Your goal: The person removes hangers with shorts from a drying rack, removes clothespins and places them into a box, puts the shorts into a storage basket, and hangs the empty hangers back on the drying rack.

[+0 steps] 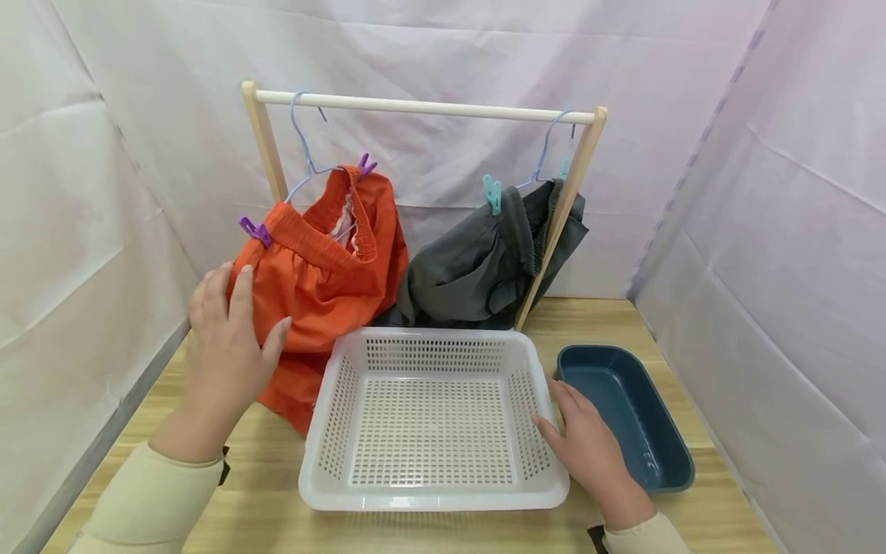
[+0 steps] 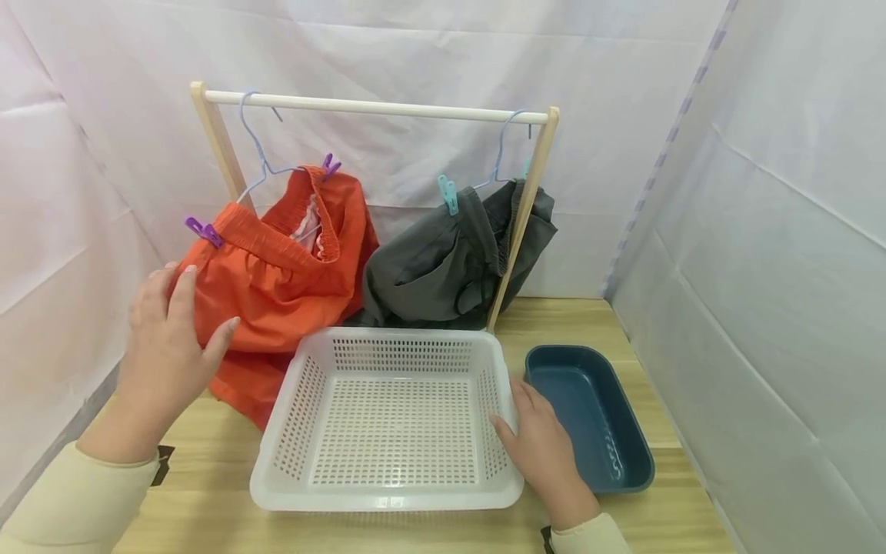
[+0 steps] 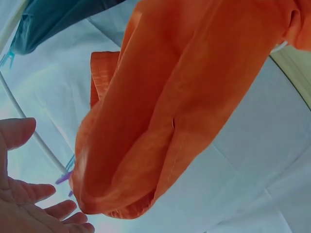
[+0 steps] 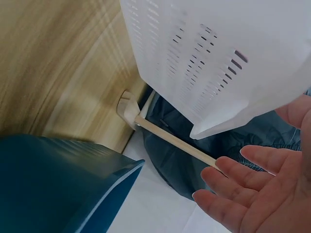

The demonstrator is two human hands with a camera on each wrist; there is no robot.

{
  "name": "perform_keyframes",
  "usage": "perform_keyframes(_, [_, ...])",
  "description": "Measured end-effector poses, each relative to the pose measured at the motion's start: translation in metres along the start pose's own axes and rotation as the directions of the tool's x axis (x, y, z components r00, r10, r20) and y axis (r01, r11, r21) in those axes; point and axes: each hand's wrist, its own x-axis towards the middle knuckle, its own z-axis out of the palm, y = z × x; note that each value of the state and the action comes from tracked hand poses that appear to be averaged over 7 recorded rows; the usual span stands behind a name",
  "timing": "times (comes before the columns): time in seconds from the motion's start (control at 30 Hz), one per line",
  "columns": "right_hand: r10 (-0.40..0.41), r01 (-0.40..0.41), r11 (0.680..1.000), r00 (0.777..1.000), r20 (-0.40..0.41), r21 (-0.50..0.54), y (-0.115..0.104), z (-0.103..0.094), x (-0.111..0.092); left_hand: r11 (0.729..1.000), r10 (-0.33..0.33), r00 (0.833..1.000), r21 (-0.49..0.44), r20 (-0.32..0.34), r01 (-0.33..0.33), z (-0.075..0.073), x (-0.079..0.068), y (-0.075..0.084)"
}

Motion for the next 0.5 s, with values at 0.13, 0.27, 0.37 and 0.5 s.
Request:
perform_keyframes(0.13, [0.009, -0.009, 1.0, 1.0, 0.0, 0.011, 0.003, 0.001, -0.002, 0.996, -0.066, 0.997, -0.064, 0.034, 0.068, -0.004, 0.006, -0.003])
perform_keyframes(0.27, [0.029, -0.029, 0.999, 1.0, 0.005, 0.014, 0.006, 0.002, -0.003, 0.985, -0.129, 0.988, -0.104, 0.079, 0.137, -0.008, 0.014, -0.007])
perform_keyframes(0.37, [0.054, -0.055, 0.998, 0.998, 0.02, 0.026, 0.009, 0.003, -0.004, 0.973, -0.182, 0.973, -0.119, 0.139, 0.199, -0.011, 0.02, -0.011])
perform_keyframes(0.5, [0.095, -0.099, 0.993, 0.994, 0.058, 0.064, 0.013, 0.003, -0.004, 0.959, -0.22, 0.952, -0.133, 0.212, 0.251, -0.016, 0.028, -0.017])
